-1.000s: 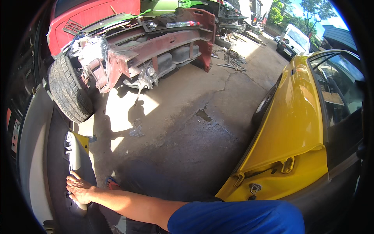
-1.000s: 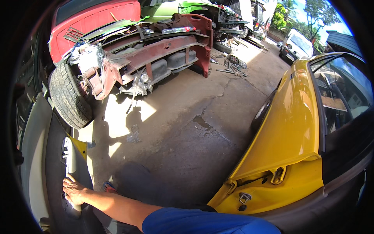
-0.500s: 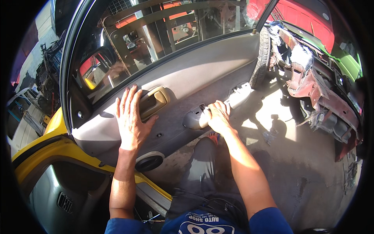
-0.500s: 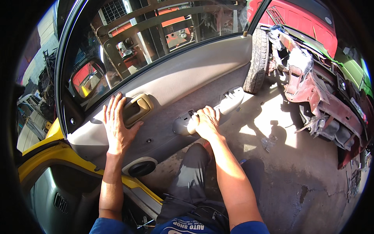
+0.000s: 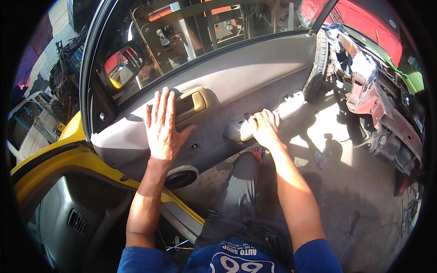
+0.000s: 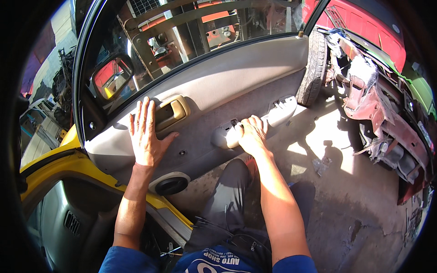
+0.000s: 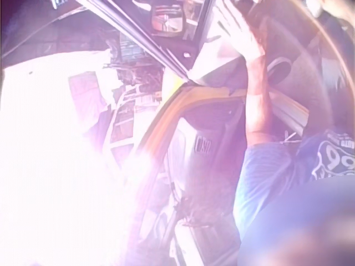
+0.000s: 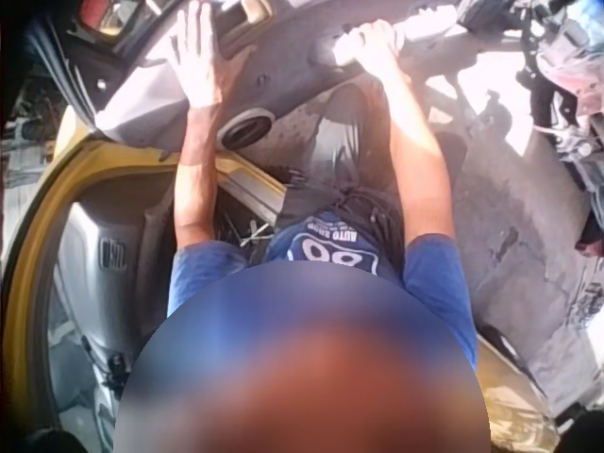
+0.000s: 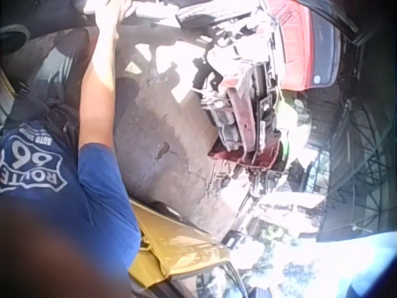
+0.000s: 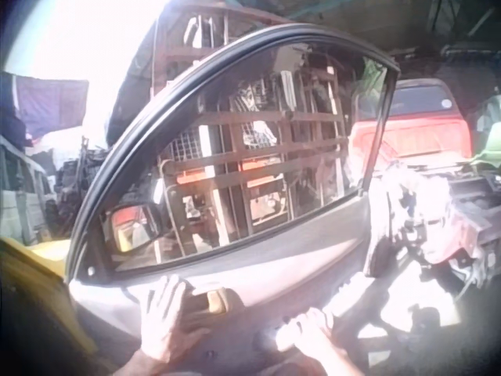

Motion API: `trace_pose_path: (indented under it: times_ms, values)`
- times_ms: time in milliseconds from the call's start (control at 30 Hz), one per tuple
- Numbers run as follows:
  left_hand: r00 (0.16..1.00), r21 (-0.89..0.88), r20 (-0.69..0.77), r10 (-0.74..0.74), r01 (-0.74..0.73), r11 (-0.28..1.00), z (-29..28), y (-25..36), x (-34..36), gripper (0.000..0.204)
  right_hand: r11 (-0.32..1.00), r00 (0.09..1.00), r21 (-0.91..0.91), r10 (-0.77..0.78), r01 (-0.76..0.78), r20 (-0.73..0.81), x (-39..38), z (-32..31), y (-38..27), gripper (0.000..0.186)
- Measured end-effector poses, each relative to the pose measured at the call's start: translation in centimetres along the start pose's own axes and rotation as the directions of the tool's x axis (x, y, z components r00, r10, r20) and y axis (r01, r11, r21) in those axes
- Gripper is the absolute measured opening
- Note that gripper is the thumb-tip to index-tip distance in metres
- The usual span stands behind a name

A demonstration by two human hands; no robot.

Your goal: The person repeatedly attempts to install a beige interior door handle onto a car door panel. They align the handle with the mounting hole, press it into place, and test the fit by pulling on it. The person removes and reattaches the handle multiple times throughout the clip.

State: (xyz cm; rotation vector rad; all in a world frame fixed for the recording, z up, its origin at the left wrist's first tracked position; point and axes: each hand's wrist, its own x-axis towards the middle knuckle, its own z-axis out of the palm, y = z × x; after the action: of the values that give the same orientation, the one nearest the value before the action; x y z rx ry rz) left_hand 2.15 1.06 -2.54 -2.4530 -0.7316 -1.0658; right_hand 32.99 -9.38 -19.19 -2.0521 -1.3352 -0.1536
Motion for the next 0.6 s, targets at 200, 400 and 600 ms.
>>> trace_pose_path:
  times_ms: [200,400,600]
  values:
    - [0.995,-0.035,-0.003,0.101,-0.101,0.994,-0.9,-1.3,0.3,0.108,1.000,0.999,0.006,0.019,-0.020,0.034,0.2,0.2,0.2,0.042]
    - [0.971,0.014,-0.115,0.212,-0.212,0.977,-0.9,-1.9,0.3,0.092,0.999,1.000,0.051,0.000,0.000,0.016,0.4,0.0,0.1,0.040]
    - [0.954,-0.007,-0.119,0.275,-0.278,0.961,-1.5,-2.1,0.8,0.089,0.998,1.000,0.059,-0.007,0.007,0.000,0.3,-0.2,-0.1,0.037]
